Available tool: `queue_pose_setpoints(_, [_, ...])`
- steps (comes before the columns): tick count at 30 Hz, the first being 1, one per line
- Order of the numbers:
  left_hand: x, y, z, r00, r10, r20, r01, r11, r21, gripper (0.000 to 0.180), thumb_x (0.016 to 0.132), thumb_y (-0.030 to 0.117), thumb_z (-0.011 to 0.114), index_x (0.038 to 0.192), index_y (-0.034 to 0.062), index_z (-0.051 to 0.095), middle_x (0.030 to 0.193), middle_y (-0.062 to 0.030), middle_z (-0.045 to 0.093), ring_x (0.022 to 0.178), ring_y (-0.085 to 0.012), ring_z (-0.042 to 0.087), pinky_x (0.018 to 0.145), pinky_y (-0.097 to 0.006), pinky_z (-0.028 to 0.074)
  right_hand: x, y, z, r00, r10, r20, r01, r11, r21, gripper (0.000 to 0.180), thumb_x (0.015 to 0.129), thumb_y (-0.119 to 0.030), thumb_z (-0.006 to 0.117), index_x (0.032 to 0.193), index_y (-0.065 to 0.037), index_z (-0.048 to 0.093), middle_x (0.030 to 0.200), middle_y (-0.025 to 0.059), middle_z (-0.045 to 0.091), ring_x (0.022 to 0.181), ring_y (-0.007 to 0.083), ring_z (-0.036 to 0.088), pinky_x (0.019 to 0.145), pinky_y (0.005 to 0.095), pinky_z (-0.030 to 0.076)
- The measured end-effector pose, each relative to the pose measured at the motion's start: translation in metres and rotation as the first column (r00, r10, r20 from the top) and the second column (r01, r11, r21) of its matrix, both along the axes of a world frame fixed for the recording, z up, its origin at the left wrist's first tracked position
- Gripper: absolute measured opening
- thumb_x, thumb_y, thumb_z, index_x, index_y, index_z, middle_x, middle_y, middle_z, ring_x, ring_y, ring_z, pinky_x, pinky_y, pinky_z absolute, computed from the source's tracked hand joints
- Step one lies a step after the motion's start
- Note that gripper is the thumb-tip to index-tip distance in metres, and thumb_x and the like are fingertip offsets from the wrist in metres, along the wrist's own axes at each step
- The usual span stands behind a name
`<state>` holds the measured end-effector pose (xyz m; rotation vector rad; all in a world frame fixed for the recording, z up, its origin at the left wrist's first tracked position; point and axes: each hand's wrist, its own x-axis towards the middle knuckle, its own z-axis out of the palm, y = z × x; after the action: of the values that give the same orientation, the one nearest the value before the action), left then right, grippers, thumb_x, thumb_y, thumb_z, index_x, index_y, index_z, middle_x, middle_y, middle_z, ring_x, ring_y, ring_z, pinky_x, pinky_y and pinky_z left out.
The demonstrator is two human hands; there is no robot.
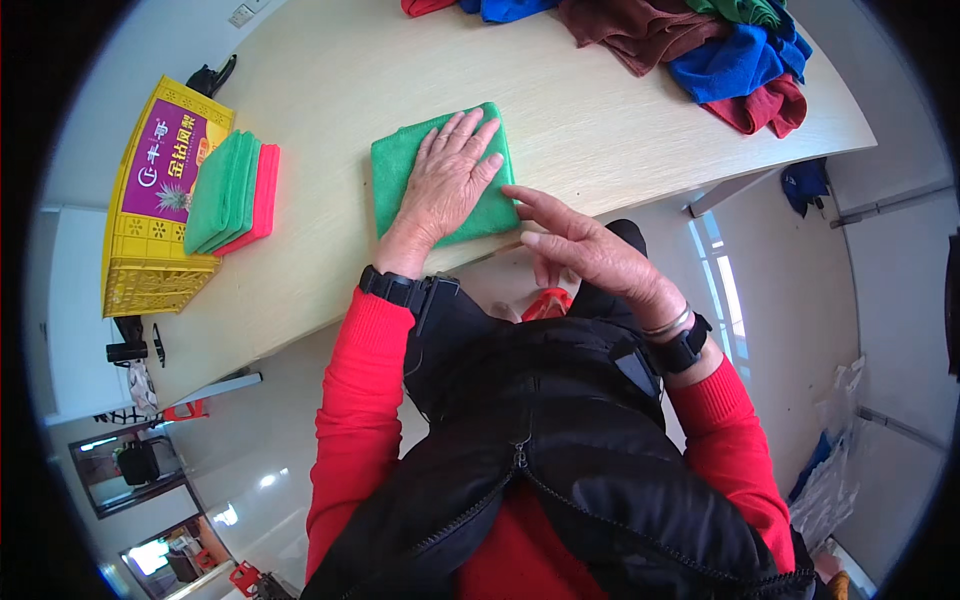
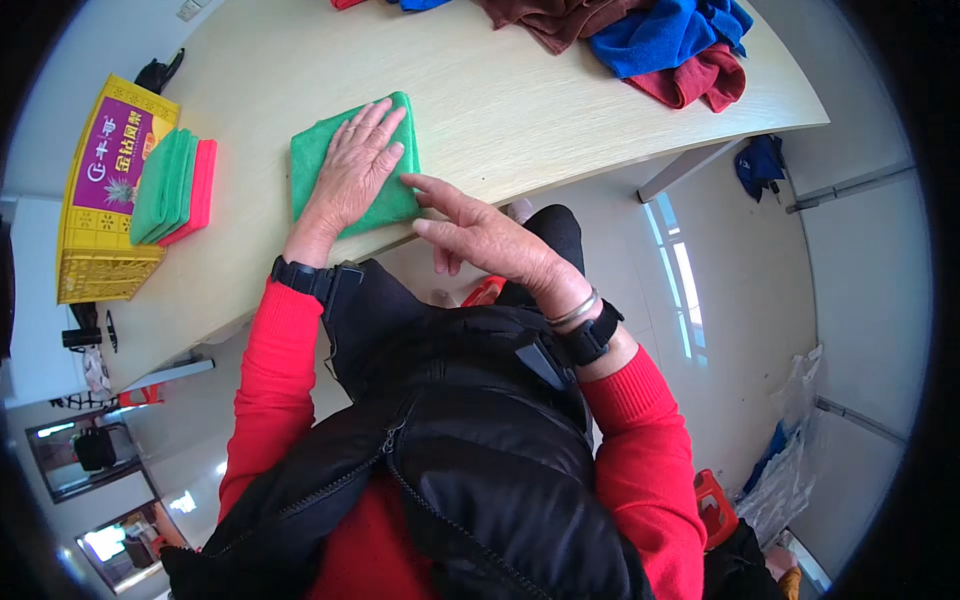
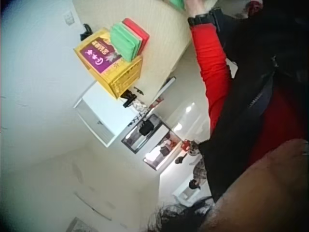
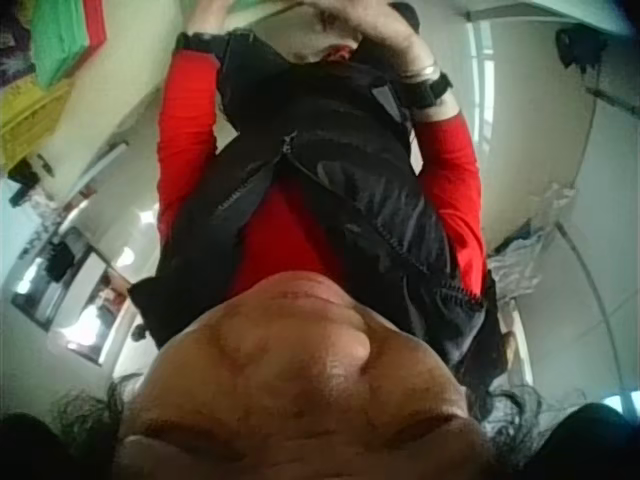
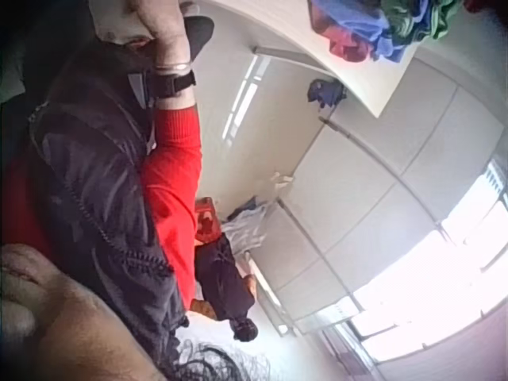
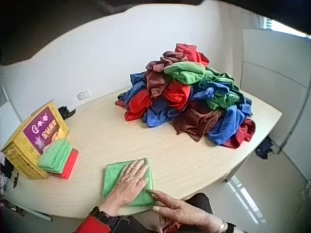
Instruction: Fold green cloths and stack them neatly on a table.
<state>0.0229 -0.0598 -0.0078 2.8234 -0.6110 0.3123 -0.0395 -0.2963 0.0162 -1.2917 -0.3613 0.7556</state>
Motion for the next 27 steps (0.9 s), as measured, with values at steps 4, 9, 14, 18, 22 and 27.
queue_pose_setpoints(4, [-0.001, -0.002, 0.000, 1.000, 0.003, 0.025, -0.003, 1.000, 0.012, 0.055, 0.105, 0.046, 0.038, 0.150, 0.0145, 0.043, 0.157, -0.0115, 0.037, 0.146, -0.0306, 0.031, 0.120, -0.047, 0.021, -0.004, -0.002, -0.007, 1.000, 0.002, 0.000, -0.002, 0.999, 0.037, 0.053, 0.104, -0.021, 0.053, 0.154, -0.013, 0.037, 0.111, 0.0022, 0.060, 0.071, 0.0031, 0.055, 0.062, 0.0192, 0.046])
queue_pose_setpoints(9, [-0.003, -0.005, 0.000, 0.997, 0.010, 0.070, -0.012, 0.999, 0.030, 0.055, 0.103, 0.045, 0.042, 0.148, 0.0126, 0.045, 0.155, -0.0128, 0.039, 0.145, -0.0315, 0.033, 0.119, -0.049, 0.024, -0.009, 0.005, -0.008, 0.995, -0.102, 0.012, 0.101, 0.993, 0.057, 0.044, 0.104, -0.019, 0.053, 0.146, -0.010, 0.048, 0.092, -0.0027, 0.060, 0.066, 0.0018, 0.047, 0.060, 0.0182, 0.040])
queue_pose_setpoints(14, [-0.007, -0.005, 0.003, 0.997, 0.044, 0.070, -0.049, 0.996, 0.073, 0.056, 0.103, 0.046, 0.042, 0.150, 0.0148, 0.042, 0.157, -0.0105, 0.037, 0.146, -0.0306, 0.031, 0.120, -0.047, 0.022, -0.009, 0.009, 0.002, 0.989, -0.136, 0.053, 0.140, 0.988, -0.064, 0.037, 0.103, -0.018, 0.053, 0.139, -0.008, 0.055, 0.085, -0.0049, 0.059, 0.064, 0.0010, 0.045, 0.060, 0.0172, 0.038])
queue_pose_setpoints(18, [-0.009, -0.006, 0.005, 0.995, 0.056, 0.081, -0.064, 0.993, 0.102, 0.055, 0.101, 0.039, 0.047, 0.149, 0.0125, 0.043, 0.156, -0.0122, 0.038, 0.145, -0.0306, 0.033, 0.120, -0.048, 0.024, 0.002, 0.027, 0.018, 0.975, -0.205, 0.089, 0.208, 0.978, -0.029, 0.035, 0.104, -0.019, 0.054, 0.136, -0.004, 0.056, 0.094, -0.0026, 0.061, 0.076, 0.0024, 0.051, 0.068, 0.0178, 0.043])
queue_pose_setpoints(22, [-0.008, 0.001, -0.002, 0.996, 0.002, 0.091, -0.010, 0.996, 0.083, 0.048, 0.100, 0.034, 0.048, 0.141, 0.0091, 0.052, 0.150, -0.0148, 0.045, 0.142, -0.0319, 0.038, 0.117, -0.049, 0.028, 0.040, 0.102, 0.009, 0.540, -0.450, 0.711, 0.549, 0.829, 0.107, 0.042, 0.101, -0.025, 0.055, 0.136, -0.001, 0.053, 0.123, 0.0156, 0.060, 0.112, 0.0246, 0.057, 0.095, 0.0333, 0.046])
queue_pose_setpoints(27, [-0.011, 0.024, -0.008, 0.986, 0.082, 0.147, -0.055, 0.982, -0.183, 0.044, 0.100, 0.028, 0.049, 0.138, 0.0081, 0.053, 0.147, -0.0158, 0.048, 0.142, -0.0306, 0.038, 0.117, -0.049, 0.028, 0.071, 0.138, -0.040, 0.306, -0.066, 0.950, 0.740, 0.645, -0.193, 0.055, 0.101, -0.037, 0.052, 0.142, -0.002, 0.046, 0.146, 0.0239, 0.045, 0.140, 0.0371, 0.038, 0.114, 0.0450, 0.033])
